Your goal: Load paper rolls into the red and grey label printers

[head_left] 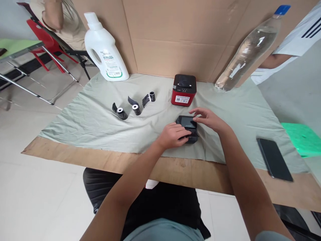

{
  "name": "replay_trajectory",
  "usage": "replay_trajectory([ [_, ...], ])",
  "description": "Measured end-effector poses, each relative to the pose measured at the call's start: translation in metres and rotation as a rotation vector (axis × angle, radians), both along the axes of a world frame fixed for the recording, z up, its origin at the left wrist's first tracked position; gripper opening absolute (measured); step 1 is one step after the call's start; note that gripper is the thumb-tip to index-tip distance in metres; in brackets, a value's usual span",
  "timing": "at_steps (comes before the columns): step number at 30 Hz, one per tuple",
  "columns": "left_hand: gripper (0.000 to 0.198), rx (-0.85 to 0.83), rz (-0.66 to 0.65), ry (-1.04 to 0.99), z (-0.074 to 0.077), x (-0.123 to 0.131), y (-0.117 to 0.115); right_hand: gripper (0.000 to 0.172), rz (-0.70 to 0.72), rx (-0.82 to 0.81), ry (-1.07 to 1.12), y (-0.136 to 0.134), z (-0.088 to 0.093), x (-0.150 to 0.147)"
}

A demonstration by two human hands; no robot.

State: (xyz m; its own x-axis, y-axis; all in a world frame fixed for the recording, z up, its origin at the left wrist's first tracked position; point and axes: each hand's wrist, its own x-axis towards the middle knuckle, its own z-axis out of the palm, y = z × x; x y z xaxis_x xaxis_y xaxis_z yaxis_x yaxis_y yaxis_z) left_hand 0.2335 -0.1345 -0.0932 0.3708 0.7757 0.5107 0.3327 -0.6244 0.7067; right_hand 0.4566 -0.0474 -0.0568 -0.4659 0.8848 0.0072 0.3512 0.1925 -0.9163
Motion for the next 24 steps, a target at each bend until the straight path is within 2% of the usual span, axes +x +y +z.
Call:
replay_trajectory([
  [3,0.012,0.057,-0.007,0.007,0.001,-0.002,-0.002,0.054,0.081,-0.087,0.016,-0.003,-0.007,-0.001],
  [6,0.032,0.058,0.074,-0.077,0.000,-0.007,0.000,0.051,0.113,-0.110,0.088,-0.006,-0.017,-0.005],
  [8,0.043,-0.048,0.191,-0.185,-0.002,-0.008,0.004,0.051,0.137,-0.142,0.117,-0.007,-0.021,-0.005],
  [10,0.044,-0.237,0.277,-0.243,-0.006,-0.006,0.010,0.055,0.171,-0.192,0.145,-0.008,-0.021,-0.004],
  [13,0.054,-0.455,0.246,-0.195,-0.010,-0.004,0.019,0.063,0.215,-0.230,0.169,-0.005,-0.019,-0.001],
  [16,0.062,-0.509,0.170,-0.138,-0.011,-0.005,0.023,0.080,0.216,-0.232,0.169,-0.002,-0.019,0.000],
  [18,0.063,-0.506,0.158,-0.068,-0.010,-0.007,0.021,0.093,0.174,-0.222,0.156,-0.003,-0.021,-0.002],
  [20,0.064,-0.464,0.185,0.050,-0.008,-0.009,0.014,0.100,0.070,-0.185,0.135,-0.011,-0.026,-0.004],
  [22,0.065,-0.394,0.227,0.191,-0.007,-0.009,0.004,0.093,-0.115,-0.129,0.115,-0.027,-0.034,-0.006],
  [24,0.064,-0.332,0.262,0.325,-0.007,-0.010,-0.007,0.076,-0.325,-0.098,0.108,-0.052,-0.043,-0.009],
])
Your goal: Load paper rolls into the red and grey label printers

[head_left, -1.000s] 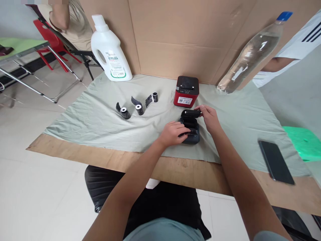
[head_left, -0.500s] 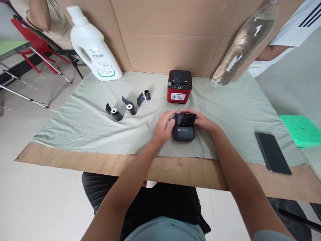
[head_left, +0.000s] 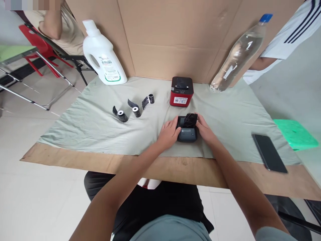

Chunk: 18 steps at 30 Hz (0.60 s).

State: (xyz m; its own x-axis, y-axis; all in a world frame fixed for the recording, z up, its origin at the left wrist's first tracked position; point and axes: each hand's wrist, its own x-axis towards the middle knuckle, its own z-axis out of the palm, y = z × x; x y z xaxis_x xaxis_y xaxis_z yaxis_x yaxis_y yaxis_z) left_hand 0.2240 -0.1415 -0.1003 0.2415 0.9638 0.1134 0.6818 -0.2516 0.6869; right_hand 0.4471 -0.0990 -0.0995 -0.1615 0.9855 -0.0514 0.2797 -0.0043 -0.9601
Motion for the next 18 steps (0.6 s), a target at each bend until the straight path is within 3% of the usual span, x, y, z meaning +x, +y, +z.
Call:
replay_trajectory([
  [3,0.059,0.048,-0.001,0.167,-0.004,-0.002,-0.015,0.076,-0.154,0.014,-0.056,-0.042,-0.007,-0.010],
  [7,0.058,0.142,-0.059,0.321,-0.016,-0.005,-0.028,0.126,-0.175,0.166,-0.389,-0.076,0.001,-0.040],
  [9,0.061,0.171,-0.065,0.379,-0.021,-0.005,-0.030,0.137,-0.241,0.192,-0.557,-0.081,0.006,-0.056],
  [13,0.061,0.191,-0.068,0.439,-0.025,-0.002,-0.033,0.126,-0.352,0.234,-0.655,-0.079,0.008,-0.064],
  [18,0.060,0.187,-0.106,0.482,-0.024,-0.002,-0.039,0.110,-0.405,0.302,-0.539,-0.038,0.019,-0.022],
])
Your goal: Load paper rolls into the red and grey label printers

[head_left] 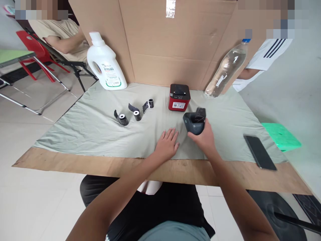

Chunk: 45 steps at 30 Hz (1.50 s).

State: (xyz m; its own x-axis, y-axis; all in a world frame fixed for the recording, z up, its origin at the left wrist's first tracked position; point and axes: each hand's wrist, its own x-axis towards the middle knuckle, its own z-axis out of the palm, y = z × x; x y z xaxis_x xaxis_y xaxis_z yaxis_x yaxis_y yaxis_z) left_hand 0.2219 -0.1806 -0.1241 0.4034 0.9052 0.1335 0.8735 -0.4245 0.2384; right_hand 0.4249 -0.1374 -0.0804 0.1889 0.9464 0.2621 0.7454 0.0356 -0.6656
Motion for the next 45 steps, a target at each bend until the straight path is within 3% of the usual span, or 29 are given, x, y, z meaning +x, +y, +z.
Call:
replay_trajectory([
  [4,0.060,0.010,-0.019,0.016,-0.001,-0.001,-0.005,0.104,-0.085,-0.013,-0.005,0.069,0.016,0.038],
  [7,0.060,0.022,-0.017,0.019,-0.003,-0.002,-0.006,0.115,-0.136,-0.045,0.002,0.114,0.018,0.053],
  [13,0.060,0.012,-0.017,0.012,-0.002,-0.002,-0.004,0.125,-0.138,-0.080,0.019,0.156,0.001,0.062],
  [18,0.061,-0.106,-0.021,-0.049,0.008,-0.004,-0.007,0.125,-0.218,-0.047,-0.049,0.155,-0.001,0.057],
  [20,0.065,-0.187,-0.010,-0.164,0.013,-0.010,-0.004,0.115,-0.217,0.109,-0.097,0.149,0.005,0.051],
  [22,0.068,-0.203,0.063,-0.363,0.020,-0.019,0.008,0.103,-0.079,0.285,-0.083,0.146,0.008,0.042],
  [24,0.067,-0.125,0.153,-0.595,0.030,-0.027,0.033,0.096,0.130,0.349,-0.027,0.148,0.008,0.026],
  [27,0.068,-0.094,0.238,-0.958,0.047,-0.030,0.093,0.100,0.349,0.211,0.185,0.160,0.003,-0.005],
  [29,0.071,-0.250,0.364,-1.273,0.056,-0.025,0.136,0.109,0.361,0.123,0.344,0.168,-0.002,-0.026],
  [30,0.071,-0.278,0.383,-1.313,0.058,-0.020,0.155,0.114,0.329,0.096,0.409,0.171,-0.004,-0.034],
  [32,0.066,-0.322,0.347,-1.389,0.060,-0.011,0.182,0.121,0.243,0.080,0.491,0.174,-0.008,-0.044],
  [34,0.064,-0.337,0.254,-1.479,0.058,-0.003,0.194,0.123,0.242,0.085,0.563,0.174,-0.011,-0.048],
  [37,0.069,-0.328,0.127,-1.564,0.055,0.001,0.192,0.120,0.333,0.127,0.603,0.170,-0.011,-0.047],
  [40,0.074,-0.313,0.046,-1.494,0.058,-0.001,0.178,0.118,0.310,0.144,0.570,0.156,-0.006,-0.039],
  [45,0.082,-0.294,-0.068,-1.326,0.059,-0.008,0.126,0.106,0.266,0.197,0.454,0.100,0.003,-0.022],
])
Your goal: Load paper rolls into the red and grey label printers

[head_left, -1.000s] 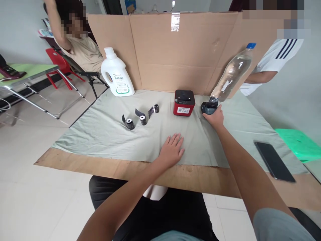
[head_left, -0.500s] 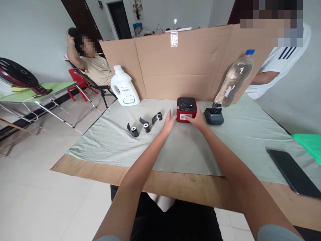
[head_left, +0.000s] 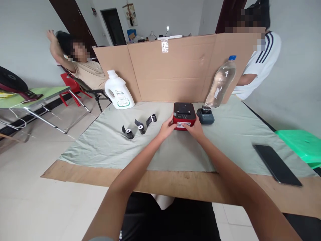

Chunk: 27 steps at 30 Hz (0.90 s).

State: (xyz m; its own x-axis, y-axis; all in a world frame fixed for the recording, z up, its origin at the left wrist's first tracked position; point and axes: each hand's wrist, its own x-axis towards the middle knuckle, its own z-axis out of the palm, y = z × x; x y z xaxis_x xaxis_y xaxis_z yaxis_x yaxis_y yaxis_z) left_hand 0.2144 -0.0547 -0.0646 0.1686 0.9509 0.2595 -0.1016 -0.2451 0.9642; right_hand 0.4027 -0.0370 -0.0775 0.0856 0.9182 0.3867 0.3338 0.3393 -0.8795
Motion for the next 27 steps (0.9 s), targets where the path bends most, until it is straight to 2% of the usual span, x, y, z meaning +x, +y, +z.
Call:
replay_trajectory([
  [3,0.087,0.009,-0.016,0.059,-0.008,-0.004,-0.048,0.099,0.016,0.062,-0.061,-0.046,-0.002,0.007],
  [6,0.082,0.034,0.022,0.151,-0.018,-0.009,-0.092,0.096,0.024,0.069,-0.088,-0.085,-0.008,0.008],
  [9,0.079,0.094,0.089,0.241,-0.026,-0.013,-0.119,0.096,0.039,0.059,-0.105,-0.107,-0.015,0.005],
  [14,0.077,0.095,0.122,0.347,-0.033,-0.018,-0.128,0.096,0.061,0.050,-0.130,-0.115,-0.020,0.001],
  [21,0.078,0.060,0.118,0.368,-0.033,-0.020,-0.131,0.102,0.049,0.000,-0.123,-0.120,-0.022,0.001],
  [27,0.067,0.158,0.174,0.419,-0.037,-0.026,-0.127,0.103,0.016,0.061,-0.172,-0.121,-0.024,0.002],
])
